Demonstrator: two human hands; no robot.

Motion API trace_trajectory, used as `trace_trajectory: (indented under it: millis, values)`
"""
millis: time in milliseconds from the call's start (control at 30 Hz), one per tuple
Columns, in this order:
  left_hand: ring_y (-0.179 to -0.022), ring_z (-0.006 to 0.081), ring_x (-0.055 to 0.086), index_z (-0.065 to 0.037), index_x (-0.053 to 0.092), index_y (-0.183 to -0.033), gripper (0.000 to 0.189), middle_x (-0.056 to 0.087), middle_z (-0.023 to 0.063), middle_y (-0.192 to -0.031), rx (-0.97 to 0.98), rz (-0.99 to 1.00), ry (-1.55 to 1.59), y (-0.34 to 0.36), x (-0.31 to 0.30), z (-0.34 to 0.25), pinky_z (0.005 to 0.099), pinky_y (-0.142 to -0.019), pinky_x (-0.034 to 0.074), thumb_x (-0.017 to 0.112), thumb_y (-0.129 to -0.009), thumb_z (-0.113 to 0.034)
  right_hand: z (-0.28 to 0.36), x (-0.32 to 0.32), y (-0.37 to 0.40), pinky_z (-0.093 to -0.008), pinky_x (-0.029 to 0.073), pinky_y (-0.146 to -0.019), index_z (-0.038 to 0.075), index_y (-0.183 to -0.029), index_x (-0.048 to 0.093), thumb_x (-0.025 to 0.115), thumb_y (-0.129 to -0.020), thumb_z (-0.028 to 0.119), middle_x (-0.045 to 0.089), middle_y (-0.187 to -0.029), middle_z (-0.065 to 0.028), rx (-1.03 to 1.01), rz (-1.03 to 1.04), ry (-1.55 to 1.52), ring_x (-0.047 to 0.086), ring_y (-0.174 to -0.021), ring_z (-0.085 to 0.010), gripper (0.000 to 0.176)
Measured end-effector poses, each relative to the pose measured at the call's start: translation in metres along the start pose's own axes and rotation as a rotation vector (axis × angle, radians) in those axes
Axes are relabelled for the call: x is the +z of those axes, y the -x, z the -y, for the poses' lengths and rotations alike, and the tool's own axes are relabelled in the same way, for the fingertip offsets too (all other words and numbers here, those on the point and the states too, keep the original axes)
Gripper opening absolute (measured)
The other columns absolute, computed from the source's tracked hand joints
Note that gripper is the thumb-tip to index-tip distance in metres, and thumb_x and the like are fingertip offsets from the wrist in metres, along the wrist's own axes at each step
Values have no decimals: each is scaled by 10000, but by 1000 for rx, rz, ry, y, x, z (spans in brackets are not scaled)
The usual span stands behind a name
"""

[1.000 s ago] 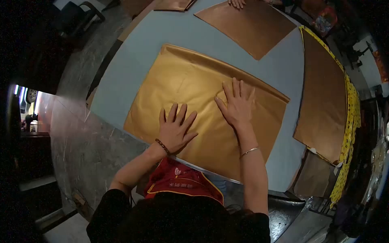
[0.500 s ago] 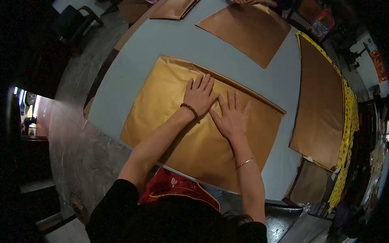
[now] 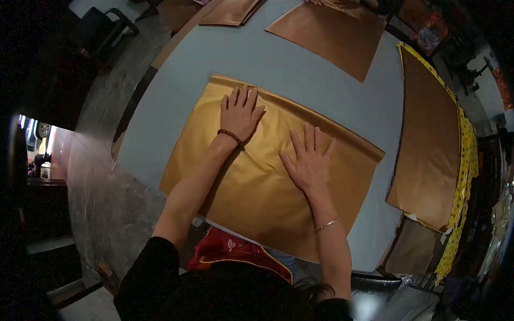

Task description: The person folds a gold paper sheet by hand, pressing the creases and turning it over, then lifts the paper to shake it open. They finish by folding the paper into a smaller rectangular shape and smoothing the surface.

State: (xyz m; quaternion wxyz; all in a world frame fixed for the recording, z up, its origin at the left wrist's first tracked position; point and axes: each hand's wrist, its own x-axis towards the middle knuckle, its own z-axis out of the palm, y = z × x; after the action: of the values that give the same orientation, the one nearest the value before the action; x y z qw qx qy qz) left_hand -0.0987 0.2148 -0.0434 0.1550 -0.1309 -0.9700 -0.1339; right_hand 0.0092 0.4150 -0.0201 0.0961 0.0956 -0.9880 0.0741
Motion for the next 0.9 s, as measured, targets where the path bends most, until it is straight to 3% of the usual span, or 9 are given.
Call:
trace_trajectory:
  millis: [133,233,400,600,700,833,900]
  values:
    - [-1312,327,312,-127,451,-1327,471,356,130,-1429,81,24,-208,-8,-3,20,492,-1061,230,424,-937,-391,-1,1,0,-635,71,-1071,202,-1378,425,445,-887,536,291,-1477,-123,5,11,18,205,-1383,-325,594]
    - [-1310,317,309,-140,433,-1348,485,367,130,-1420,-15,-38,-83,-13,-3,29,483,-1068,206,374,-942,-398,0,1,1,-650,60,-1063,214,-1384,418,447,-882,543,269,-1490,-120,27,19,29,175,-1390,-343,601]
    - [-1336,319,283,-180,428,-1343,473,357,124,-1424,114,27,-87,-15,-6,28,519,-1064,216,433,-926,-405,1,1,1,-660,48,-1058,220,-1395,404,454,-873,550,249,-1496,-136,47,41,40,163,-1385,-382,619]
    - [-1354,319,257,-211,328,-1423,548,271,121,-1485,43,138,-243,-34,-7,57,528,-1071,192,357,-946,-480,0,-1,0,-672,57,-1049,216,-1407,381,452,-873,552,242,-1497,-140,55,64,45,168,-1383,-385,634]
    - [-1372,329,223,-174,302,-1435,594,231,129,-1503,-7,102,-144,-29,-16,35,543,-1085,159,360,-938,-494,0,0,-1,-667,56,-1051,215,-1401,392,450,-872,549,248,-1494,-142,60,45,16,164,-1384,-384,628]
    - [-1344,295,298,-97,318,-1419,641,320,135,-1462,287,71,-44,-6,-20,-19,454,-1100,193,379,-930,-506,4,-1,-1,-658,42,-1054,218,-1392,409,451,-872,542,248,-1494,-144,62,58,-4,153,-1388,-379,614]
    - [-1348,295,289,-78,320,-1414,652,314,133,-1465,253,119,-11,-4,-14,-26,455,-1100,193,381,-929,-509,4,-1,-1,-657,37,-1054,216,-1387,416,452,-872,540,248,-1493,-145,72,67,-9,152,-1389,-377,610]
